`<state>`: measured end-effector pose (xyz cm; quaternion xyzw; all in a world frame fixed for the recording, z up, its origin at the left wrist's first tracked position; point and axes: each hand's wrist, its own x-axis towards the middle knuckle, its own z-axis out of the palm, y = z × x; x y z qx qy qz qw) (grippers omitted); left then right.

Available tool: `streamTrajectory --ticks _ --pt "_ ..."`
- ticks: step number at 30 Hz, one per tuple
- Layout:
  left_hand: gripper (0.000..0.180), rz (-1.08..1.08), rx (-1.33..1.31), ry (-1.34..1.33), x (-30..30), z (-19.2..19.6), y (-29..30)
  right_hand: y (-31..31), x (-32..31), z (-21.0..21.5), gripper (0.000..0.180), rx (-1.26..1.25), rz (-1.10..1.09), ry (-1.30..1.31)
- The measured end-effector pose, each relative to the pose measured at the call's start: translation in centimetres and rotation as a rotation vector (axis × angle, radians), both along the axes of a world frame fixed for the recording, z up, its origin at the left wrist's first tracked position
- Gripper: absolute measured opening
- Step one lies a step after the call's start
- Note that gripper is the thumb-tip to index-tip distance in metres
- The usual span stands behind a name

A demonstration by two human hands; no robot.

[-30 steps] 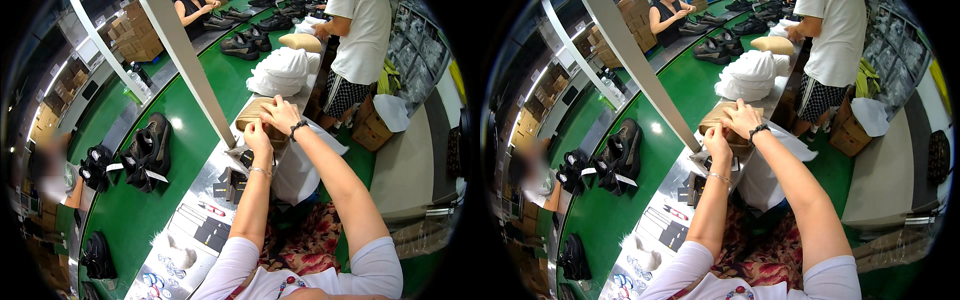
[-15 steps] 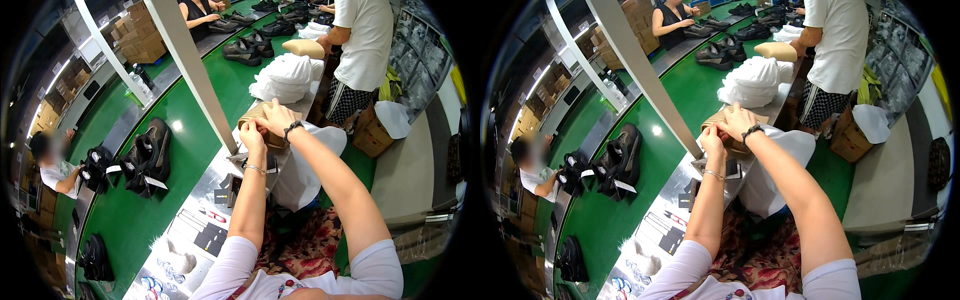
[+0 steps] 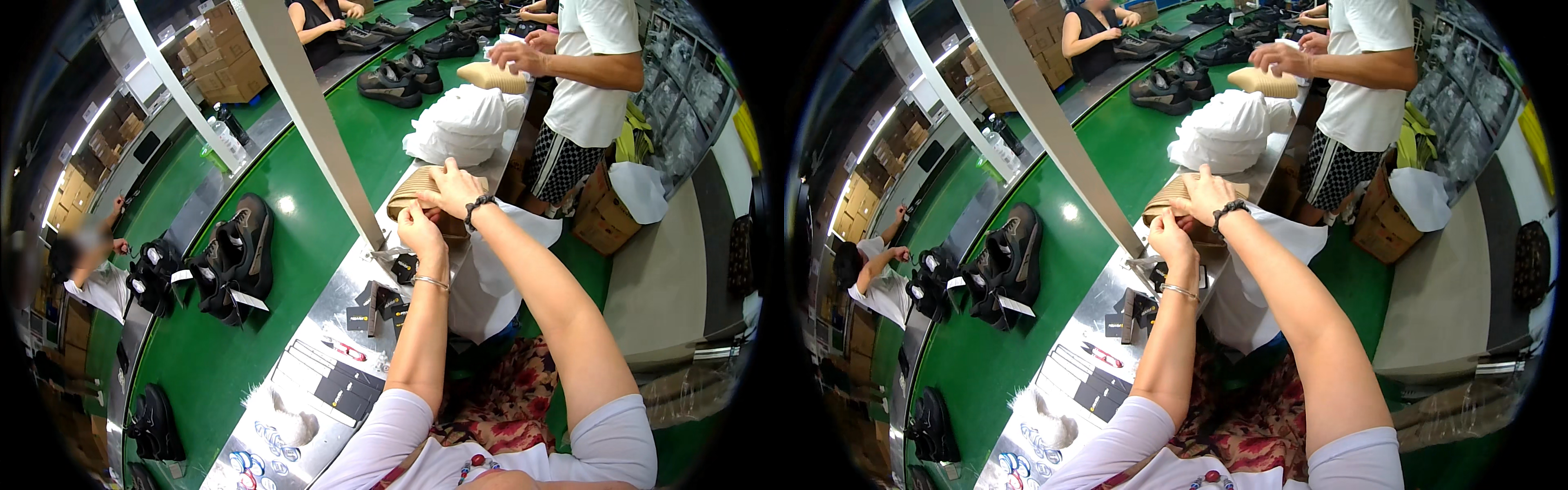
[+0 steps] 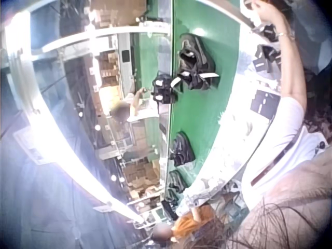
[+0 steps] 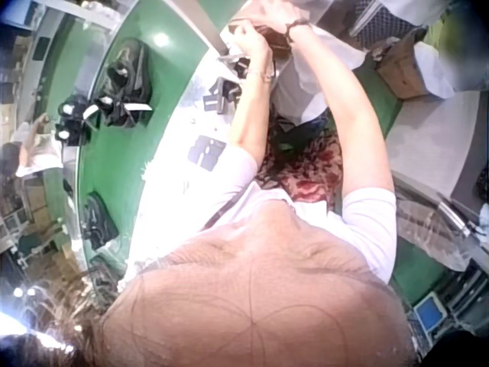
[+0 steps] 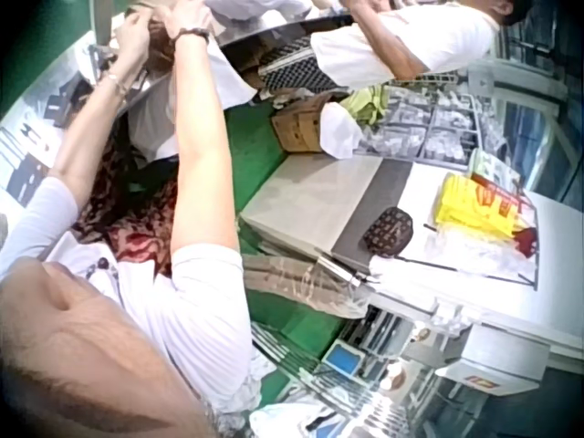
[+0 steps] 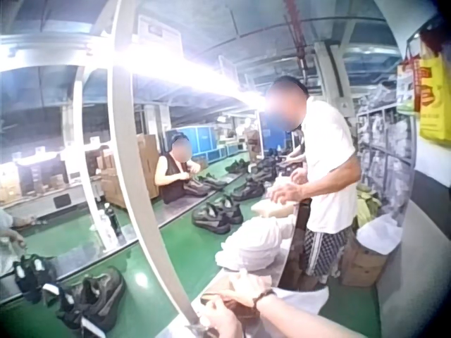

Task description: The person organizes labels and small blue patches on a workstation, then inserts a small white pad into a black shoe and places the shoe into a white protective bag before adding it to a stack of finished items.

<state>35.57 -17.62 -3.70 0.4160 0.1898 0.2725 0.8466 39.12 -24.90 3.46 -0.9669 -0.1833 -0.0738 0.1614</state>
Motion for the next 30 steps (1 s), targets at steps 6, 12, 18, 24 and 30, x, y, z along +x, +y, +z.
streamTrajectory --ticks 6,12,18,24,30 --pt "0.021 0.007 0.025 0.046 -1.1 0.6 -0.6 -0.3 -0.3 0.4 0.052 -0.02 0.016 0.023" --pt "0.029 -0.247 -0.256 0.019 -0.5 1.4 2.4 1.4 -0.1 -0.8 0.051 -0.072 -0.017 -0.012" --pt "0.033 -0.212 -0.126 0.115 1.2 -0.7 3.9 2.9 -0.5 -0.7 0.051 -0.085 -0.068 0.026" --pt "0.035 -0.049 0.01 0.157 -0.3 0.2 0.6 1.6 0.2 -0.3 0.053 -0.105 -0.097 0.048" --pt "0.032 0.081 0.121 0.097 -3.1 2.1 0.5 2.1 1.0 0.4 0.051 -0.04 -0.2 0.095"
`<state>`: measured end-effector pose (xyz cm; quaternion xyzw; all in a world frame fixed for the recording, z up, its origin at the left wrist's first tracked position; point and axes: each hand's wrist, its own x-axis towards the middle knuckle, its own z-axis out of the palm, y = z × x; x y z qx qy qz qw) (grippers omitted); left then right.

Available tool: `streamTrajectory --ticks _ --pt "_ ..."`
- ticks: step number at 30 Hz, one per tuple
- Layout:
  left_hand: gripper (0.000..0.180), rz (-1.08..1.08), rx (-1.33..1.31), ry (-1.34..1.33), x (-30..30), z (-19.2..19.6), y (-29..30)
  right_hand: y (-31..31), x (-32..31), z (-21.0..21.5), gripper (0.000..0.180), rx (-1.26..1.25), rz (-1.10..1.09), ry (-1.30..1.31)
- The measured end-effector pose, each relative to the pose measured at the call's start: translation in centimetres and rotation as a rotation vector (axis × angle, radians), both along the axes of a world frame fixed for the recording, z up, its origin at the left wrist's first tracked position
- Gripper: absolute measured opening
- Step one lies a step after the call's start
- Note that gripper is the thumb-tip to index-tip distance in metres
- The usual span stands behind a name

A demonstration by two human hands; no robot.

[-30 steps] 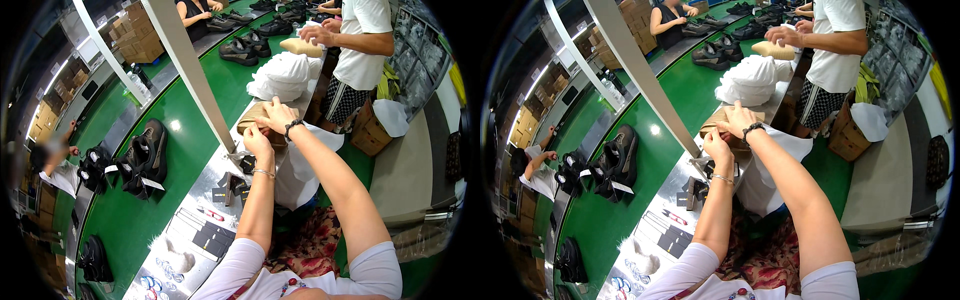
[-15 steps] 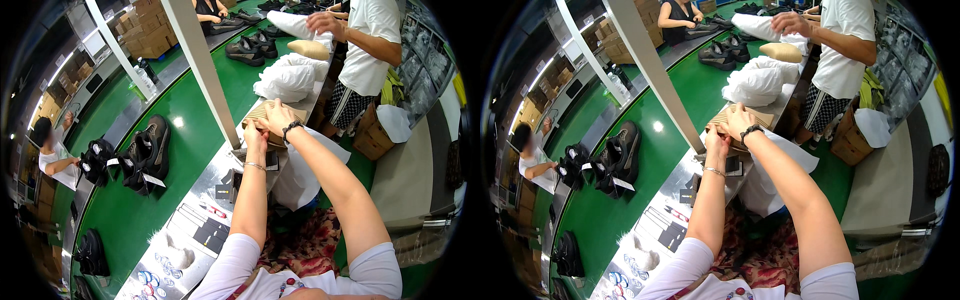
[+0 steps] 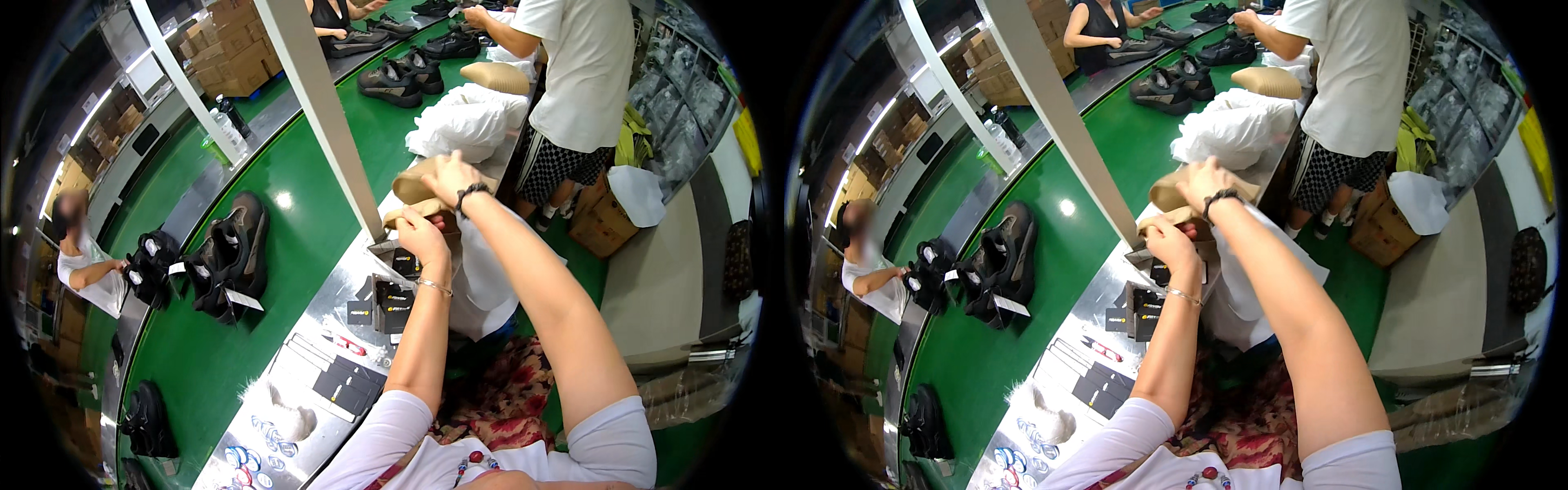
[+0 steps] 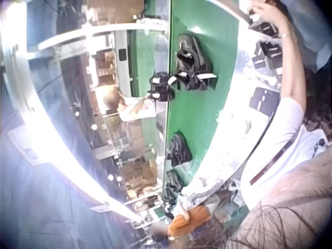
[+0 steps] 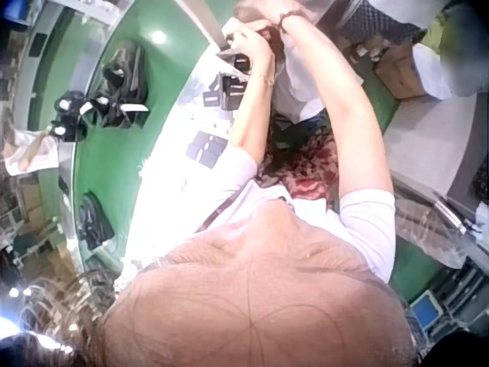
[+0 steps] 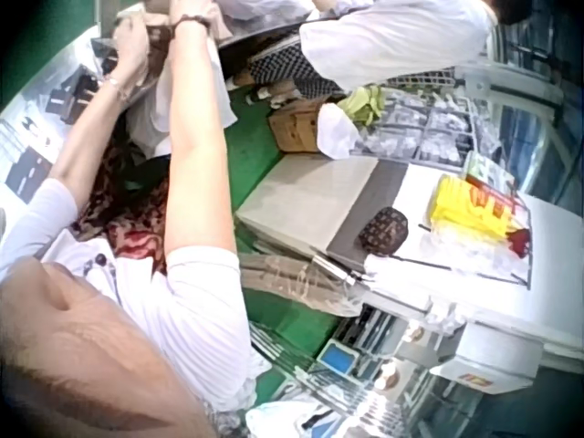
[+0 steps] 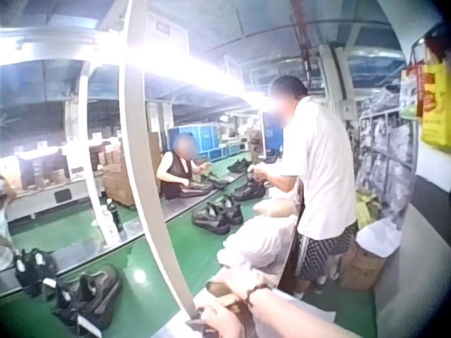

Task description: The person organizes labels and small blue patches on a workstation, then inserts a small white pad into a black shoe and places the shoe into a white protective bag before adding it to a stack of finished items.

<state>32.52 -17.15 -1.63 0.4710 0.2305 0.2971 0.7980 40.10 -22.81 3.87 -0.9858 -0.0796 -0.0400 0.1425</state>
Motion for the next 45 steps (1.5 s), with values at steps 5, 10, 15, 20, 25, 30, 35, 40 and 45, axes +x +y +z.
streamTrajectory --ticks 5,10,15,20,25,30,35,40,45 --pt "0.025 -0.079 0.288 -0.106 -1.9 1.9 4.6 -0.6 -0.3 -0.6 0.052 -0.043 0.076 -0.069" --pt "0.014 -0.302 0.026 -0.2 -5.5 3.0 6.9 -0.4 -1.4 -2.0 0.053 0.143 0.098 -0.15" --pt "0.023 -0.474 -0.208 -0.388 -8.9 5.5 10.8 -6.8 -2.9 2.2 0.049 0.528 0.151 -0.042" --pt "0.048 -0.666 -0.279 -0.452 -9.7 8.0 9.0 -14.5 -10.2 8.4 0.035 1.026 0.326 0.23" --pt "0.06 -0.91 -0.18 -0.358 -8.0 7.2 6.1 -15.8 -18.1 15.3 0.021 0.931 0.613 0.423" --pt "0.055 -1.135 -0.314 -0.356 -7.9 7.6 2.9 -16.9 -21.5 18.1 0.019 1.024 0.719 0.405" --pt "0.045 -1.143 -0.144 -0.283 -8.6 7.0 -0.4 -14.6 -21.1 16.4 0.017 0.945 0.85 0.334" --pt "0.04 -1.186 -0.368 -0.133 -9.7 6.2 -2.1 -11.0 -16.7 13.9 0.026 0.695 0.785 0.157" --pt "0.03 -1.229 -0.012 -0.176 -11.7 5.1 -1.8 -10.9 -14.5 10.7 0.034 0.605 0.661 -0.213"
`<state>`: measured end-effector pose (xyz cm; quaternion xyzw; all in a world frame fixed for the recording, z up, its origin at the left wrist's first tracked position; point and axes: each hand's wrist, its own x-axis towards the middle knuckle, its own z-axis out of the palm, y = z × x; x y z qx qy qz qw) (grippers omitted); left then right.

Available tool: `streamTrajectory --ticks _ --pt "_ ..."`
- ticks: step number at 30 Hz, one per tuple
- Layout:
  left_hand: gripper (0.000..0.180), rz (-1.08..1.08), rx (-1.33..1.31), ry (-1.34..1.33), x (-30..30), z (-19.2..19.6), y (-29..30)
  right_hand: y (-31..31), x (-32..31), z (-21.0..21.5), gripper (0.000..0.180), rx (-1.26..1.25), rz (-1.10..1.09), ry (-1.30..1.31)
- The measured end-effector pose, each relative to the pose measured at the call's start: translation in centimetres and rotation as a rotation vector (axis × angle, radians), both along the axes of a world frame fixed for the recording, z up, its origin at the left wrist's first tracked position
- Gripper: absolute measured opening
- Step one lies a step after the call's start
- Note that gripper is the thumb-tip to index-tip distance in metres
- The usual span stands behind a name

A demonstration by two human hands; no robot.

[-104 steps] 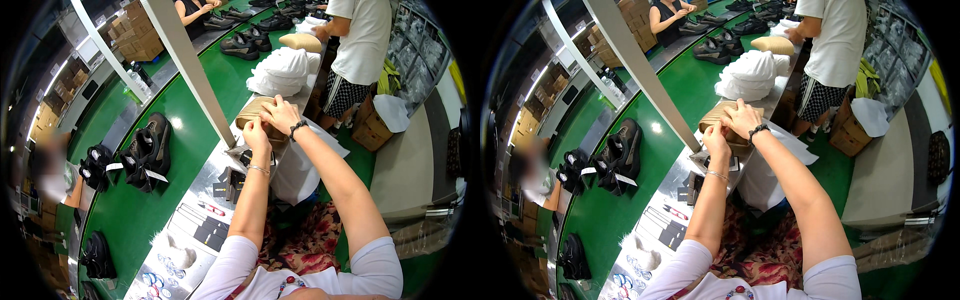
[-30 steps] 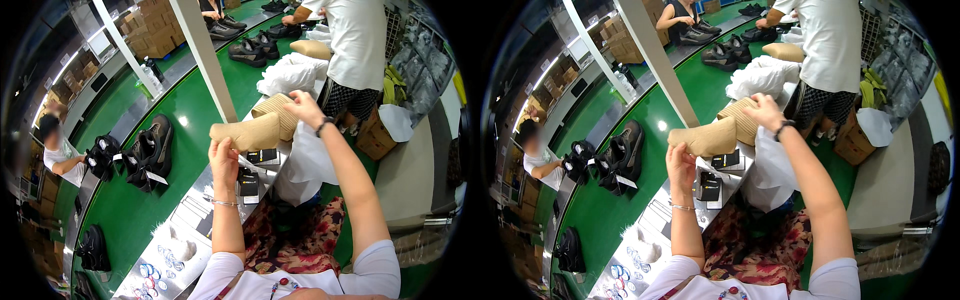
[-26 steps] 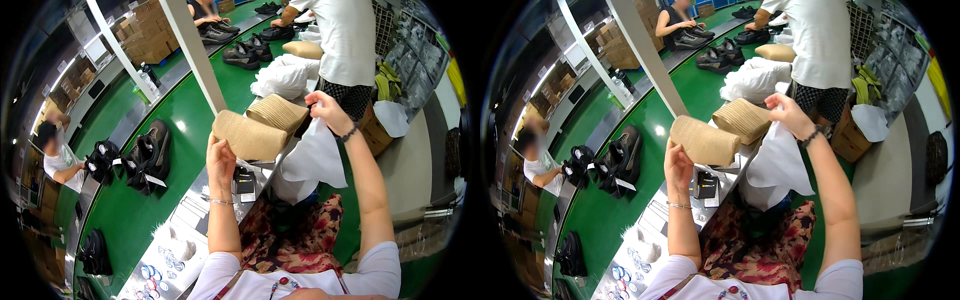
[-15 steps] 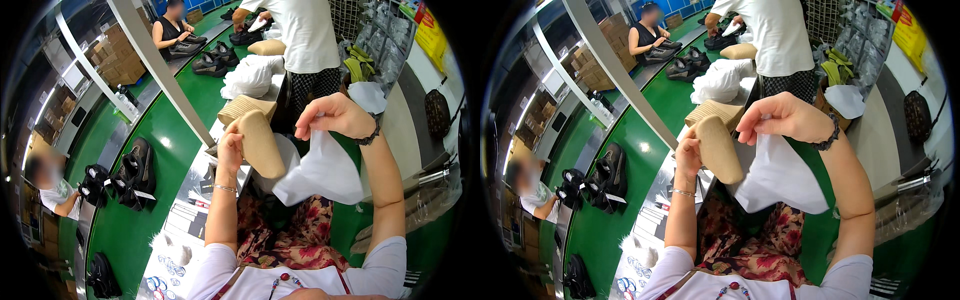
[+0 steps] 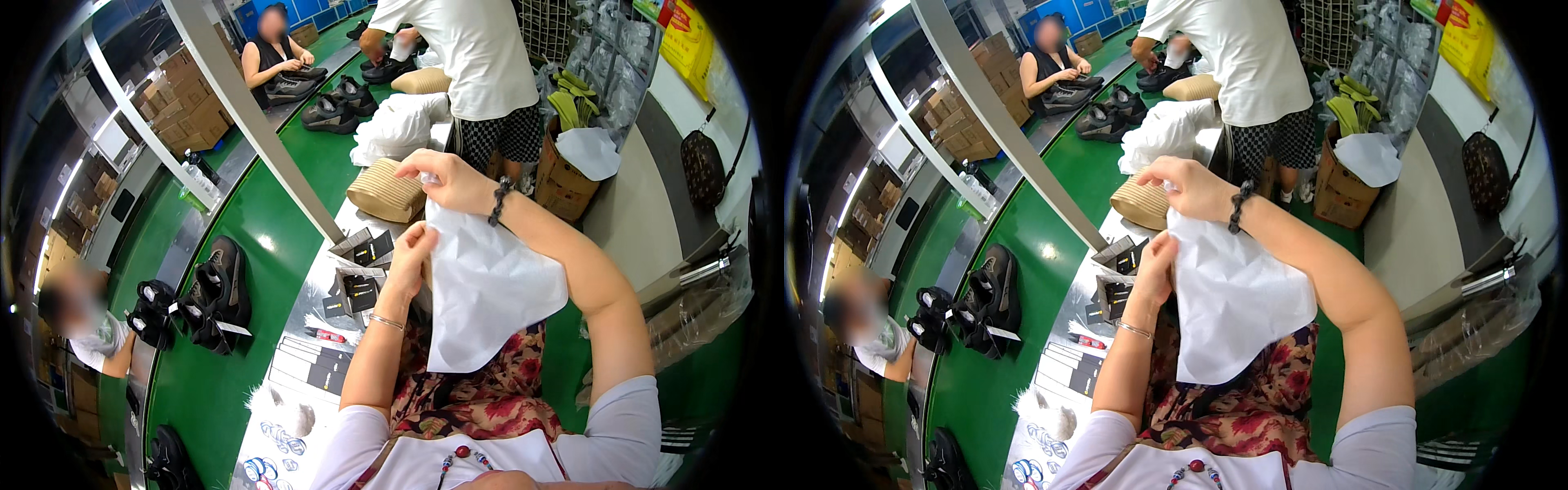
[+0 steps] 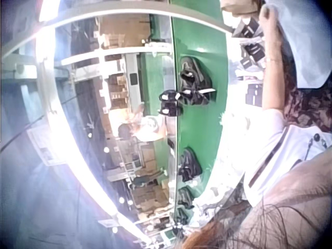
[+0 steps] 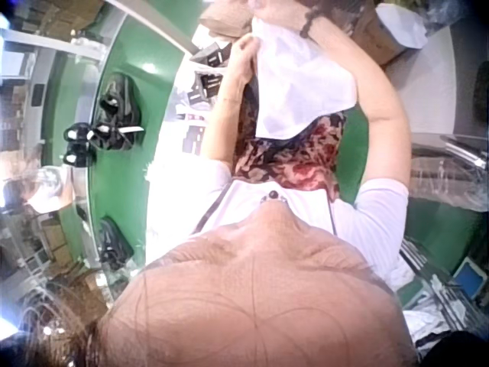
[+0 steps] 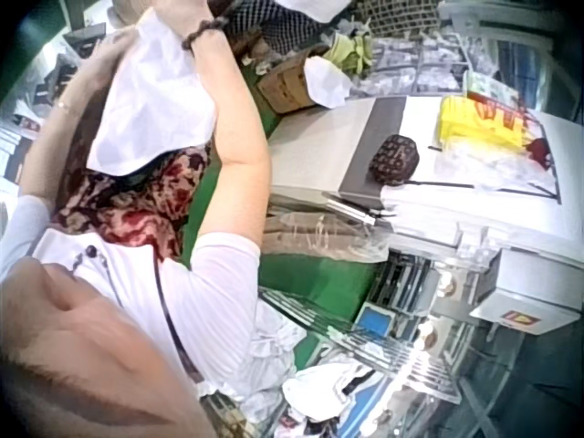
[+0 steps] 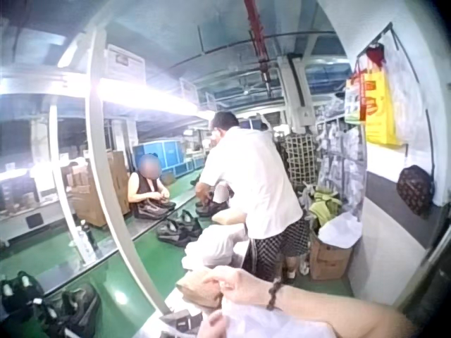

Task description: The person organizes labels and small blue patches on a workstation, then inserts a small white pad into a black shoe and places the shoe into a white protective bag before adding it to a stack of finished items.

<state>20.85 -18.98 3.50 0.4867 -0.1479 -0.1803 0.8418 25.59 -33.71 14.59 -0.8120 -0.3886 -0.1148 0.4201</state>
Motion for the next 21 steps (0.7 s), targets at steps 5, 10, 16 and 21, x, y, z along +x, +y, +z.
streamTrajectory --ticks 5,10,16,21 --pt "0.021 0.129 -0.029 0.019 -0.9 1.1 -0.1 -2.1 0.4 -2.0 0.046 0.174 -0.266 0.027" --pt "0.018 0.29 0.001 -0.049 -0.6 0.2 1.3 -4.6 -4.2 -2.9 0.034 0.194 -0.15 0.87" --pt "0.019 0.396 0.115 -0.164 0.1 -0.8 -0.1 -3.8 -6.2 -3.7 0.027 -0.385 -0.534 -0.132" --pt "0.02 0.529 0.207 -0.22 -0.3 -0.7 -0.1 -3.1 -7.7 -3.2 0.042 -0.229 -0.636 0.086"
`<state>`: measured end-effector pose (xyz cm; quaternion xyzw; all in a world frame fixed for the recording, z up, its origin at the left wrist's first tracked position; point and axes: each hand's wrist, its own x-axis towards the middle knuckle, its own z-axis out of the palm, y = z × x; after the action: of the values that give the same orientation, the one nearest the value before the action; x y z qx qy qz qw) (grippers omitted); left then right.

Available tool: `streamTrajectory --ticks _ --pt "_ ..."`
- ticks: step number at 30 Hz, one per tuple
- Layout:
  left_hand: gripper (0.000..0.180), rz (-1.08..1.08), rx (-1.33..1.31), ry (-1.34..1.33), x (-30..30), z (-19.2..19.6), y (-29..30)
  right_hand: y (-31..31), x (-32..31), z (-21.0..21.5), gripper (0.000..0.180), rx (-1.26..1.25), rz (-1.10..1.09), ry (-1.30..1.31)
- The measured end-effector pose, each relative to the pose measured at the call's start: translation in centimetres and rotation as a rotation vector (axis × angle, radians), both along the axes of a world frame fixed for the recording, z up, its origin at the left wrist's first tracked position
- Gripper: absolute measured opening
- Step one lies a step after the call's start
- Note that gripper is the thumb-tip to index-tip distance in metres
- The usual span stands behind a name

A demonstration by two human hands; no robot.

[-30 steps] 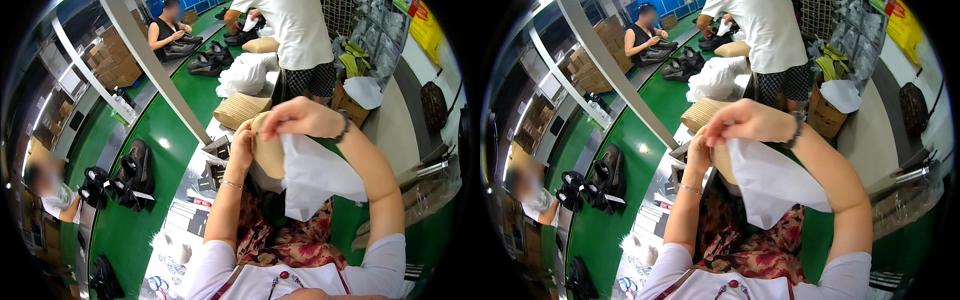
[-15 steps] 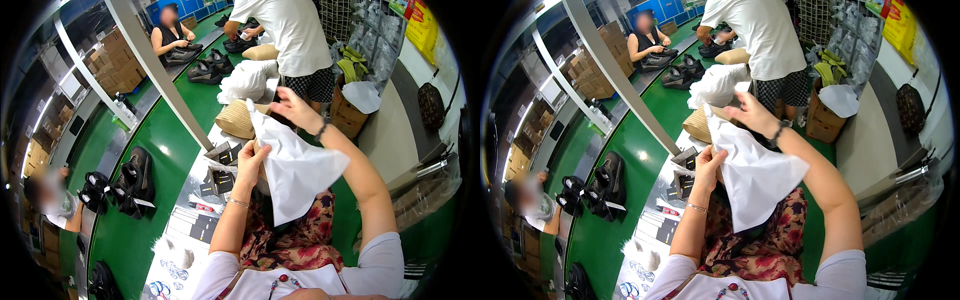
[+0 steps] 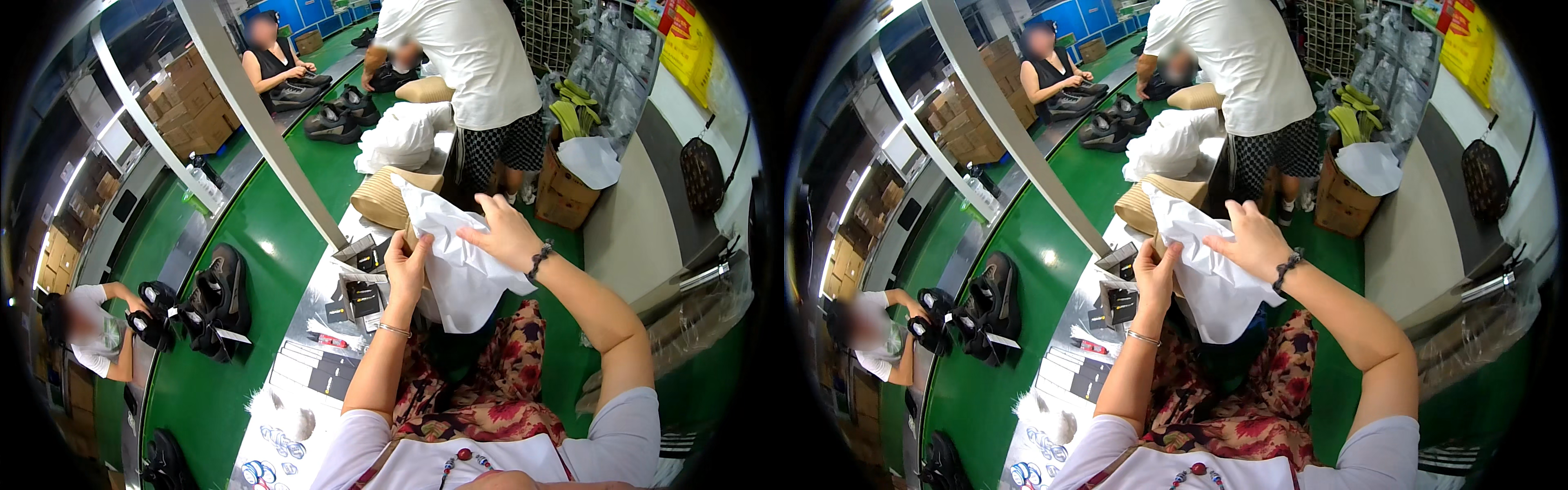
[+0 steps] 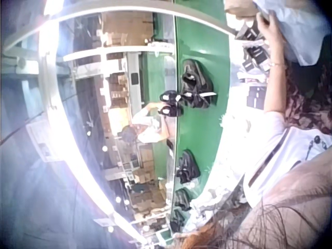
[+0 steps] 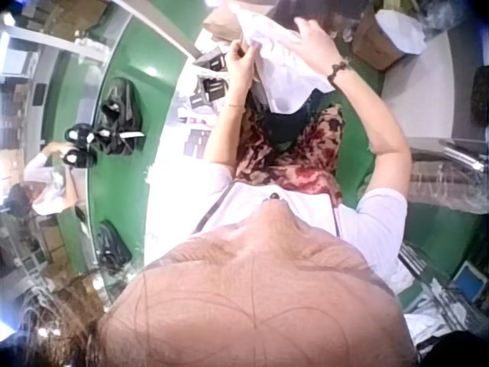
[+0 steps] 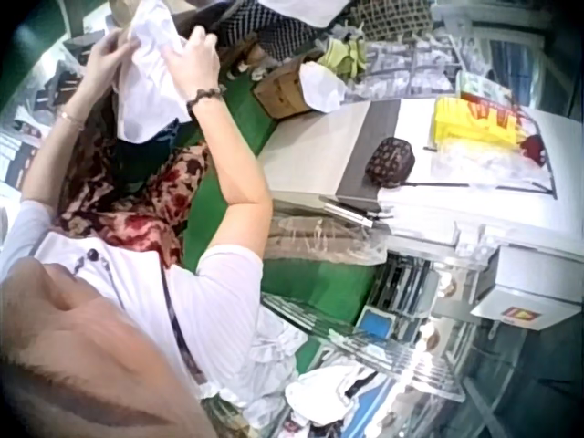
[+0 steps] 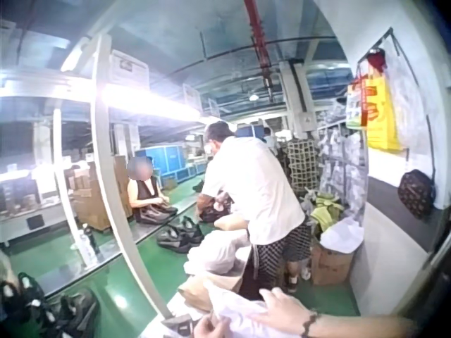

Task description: The person organizes labels and small blue patches on a workstation, then inserts a small white pad into a black shoe and places the shoe into a white protective bag before adding it to a stack of finished items.

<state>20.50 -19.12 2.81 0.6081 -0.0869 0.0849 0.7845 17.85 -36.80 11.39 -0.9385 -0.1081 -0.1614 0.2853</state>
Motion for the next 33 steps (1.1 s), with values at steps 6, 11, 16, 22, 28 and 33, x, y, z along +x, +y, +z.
streamTrajectory --ticks 6,11,16,22,28,33 --pt "0.019 -0.01 -0.096 0.026 0.7 -1.2 0.1 -1.4 1.9 -1.6 0.023 0.745 0.319 0.605" --pt "0.022 -0.059 -0.28 0.137 1.7 -2.8 1.3 -4.3 2.5 1.3 0.016 0.61 0.134 0.236" --pt "0.02 -0.081 -0.29 0.052 1.8 -2.4 0.2 2.0 0.4 1.3 0.014 0.096 0.285 0.065" --pt "0.011 -0.105 -0.447 0.109 2.1 -3.3 0.1 5.1 -0.5 -2.6 0.02 0.162 0.255 -0.046" --pt "0.01 -0.206 -0.606 0.16 1.5 -2.4 0.7 5.3 1.4 -4.3 0.041 0.642 0.301 0.095" --pt "0.014 -0.283 -0.389 0.143 1.3 -2.2 2.0 5.0 2.1 -4.9 0.033 0.38 0.186 0.044"
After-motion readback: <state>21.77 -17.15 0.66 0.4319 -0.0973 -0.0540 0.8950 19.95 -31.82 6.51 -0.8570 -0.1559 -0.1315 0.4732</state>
